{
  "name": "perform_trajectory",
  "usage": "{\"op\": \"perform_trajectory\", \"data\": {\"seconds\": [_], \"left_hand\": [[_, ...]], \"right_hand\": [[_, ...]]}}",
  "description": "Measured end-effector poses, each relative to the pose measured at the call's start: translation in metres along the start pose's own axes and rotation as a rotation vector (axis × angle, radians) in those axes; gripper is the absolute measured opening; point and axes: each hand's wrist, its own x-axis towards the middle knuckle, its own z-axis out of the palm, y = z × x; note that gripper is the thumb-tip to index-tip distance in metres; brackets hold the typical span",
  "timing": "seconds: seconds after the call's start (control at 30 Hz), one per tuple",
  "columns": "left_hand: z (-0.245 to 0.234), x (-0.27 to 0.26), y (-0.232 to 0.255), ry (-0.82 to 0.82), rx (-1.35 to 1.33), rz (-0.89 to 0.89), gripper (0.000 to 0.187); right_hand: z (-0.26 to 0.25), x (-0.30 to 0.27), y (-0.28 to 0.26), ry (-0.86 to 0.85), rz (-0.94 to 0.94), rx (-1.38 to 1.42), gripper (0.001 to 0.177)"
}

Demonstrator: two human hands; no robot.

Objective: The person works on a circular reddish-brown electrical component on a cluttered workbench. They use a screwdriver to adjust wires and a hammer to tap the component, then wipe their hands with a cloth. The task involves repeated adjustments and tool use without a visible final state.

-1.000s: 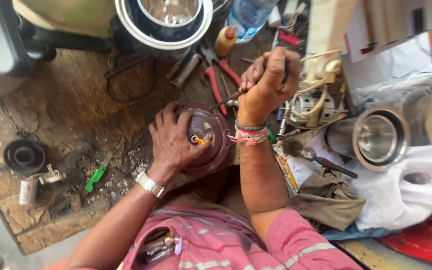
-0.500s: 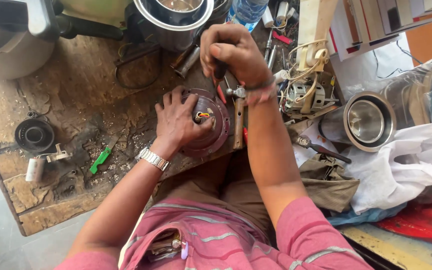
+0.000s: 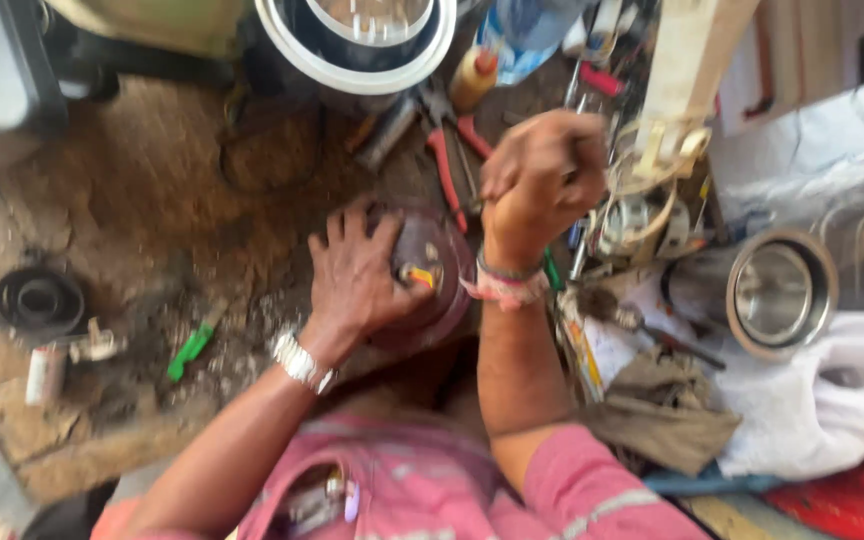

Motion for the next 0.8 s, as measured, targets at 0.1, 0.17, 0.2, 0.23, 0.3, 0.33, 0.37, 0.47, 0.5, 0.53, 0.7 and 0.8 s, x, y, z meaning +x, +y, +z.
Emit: {"op": "perform_trajectory", "data": {"seconds": [0.1, 0.17, 0.2, 0.23, 0.3, 0.33, 0.37, 0.47, 0.5, 0.53, 0.7, 0.8], "left_hand": [[0.001, -0.006, 0.004, 0.070, -0.017, -0.020, 0.073], [0.002, -0.009, 0.009, 0.087, -0.019, 0.005, 0.074], [-0.001, -0.009, 0.007, 0.104, -0.013, 0.013, 0.074], [-0.003, -0.007, 0.005, 0.136, 0.000, 0.018, 0.072], [0.004, -0.017, 0.007, 0.162, 0.006, 0.009, 0.069], [0.006, -0.021, 0.008, 0.187, 0.009, -0.013, 0.072], [0.008, -0.025, 0.010, 0.211, 0.011, -0.035, 0.074], [0.005, -0.034, 0.009, 0.159, 0.047, -0.111, 0.088], [0.004, -0.038, 0.007, 0.116, 0.062, -0.139, 0.093], [0.003, -0.043, 0.003, 0.078, 0.075, -0.149, 0.098], [0.001, -0.043, -0.014, 0.104, 0.130, 0.032, 0.108], [0.005, -0.030, -0.017, 0.181, 0.005, 0.263, 0.094]], "right_hand": [[0.010, -0.002, -0.004, 0.300, -0.053, -0.107, 0.013], [0.012, -0.001, -0.014, 0.227, -0.058, -0.153, 0.013], [0.017, 0.000, -0.015, 0.188, -0.060, -0.168, 0.013], [0.020, 0.003, -0.017, 0.132, -0.042, -0.111, 0.013], [0.014, -0.002, -0.026, 0.026, 0.028, -0.032, 0.015], [0.011, -0.004, -0.032, 0.007, 0.022, -0.052, 0.014], [0.009, -0.005, -0.038, -0.011, 0.017, -0.072, 0.014], [-0.004, -0.019, -0.062, -0.012, -0.044, -0.120, 0.014], [-0.009, -0.027, -0.070, -0.002, -0.067, -0.138, 0.014], [-0.015, -0.036, -0.076, -0.014, -0.080, -0.118, 0.015], [-0.034, -0.055, -0.096, -0.055, -0.148, -0.092, 0.016], [-0.035, -0.051, -0.096, -0.064, -0.151, -0.121, 0.017]]}}
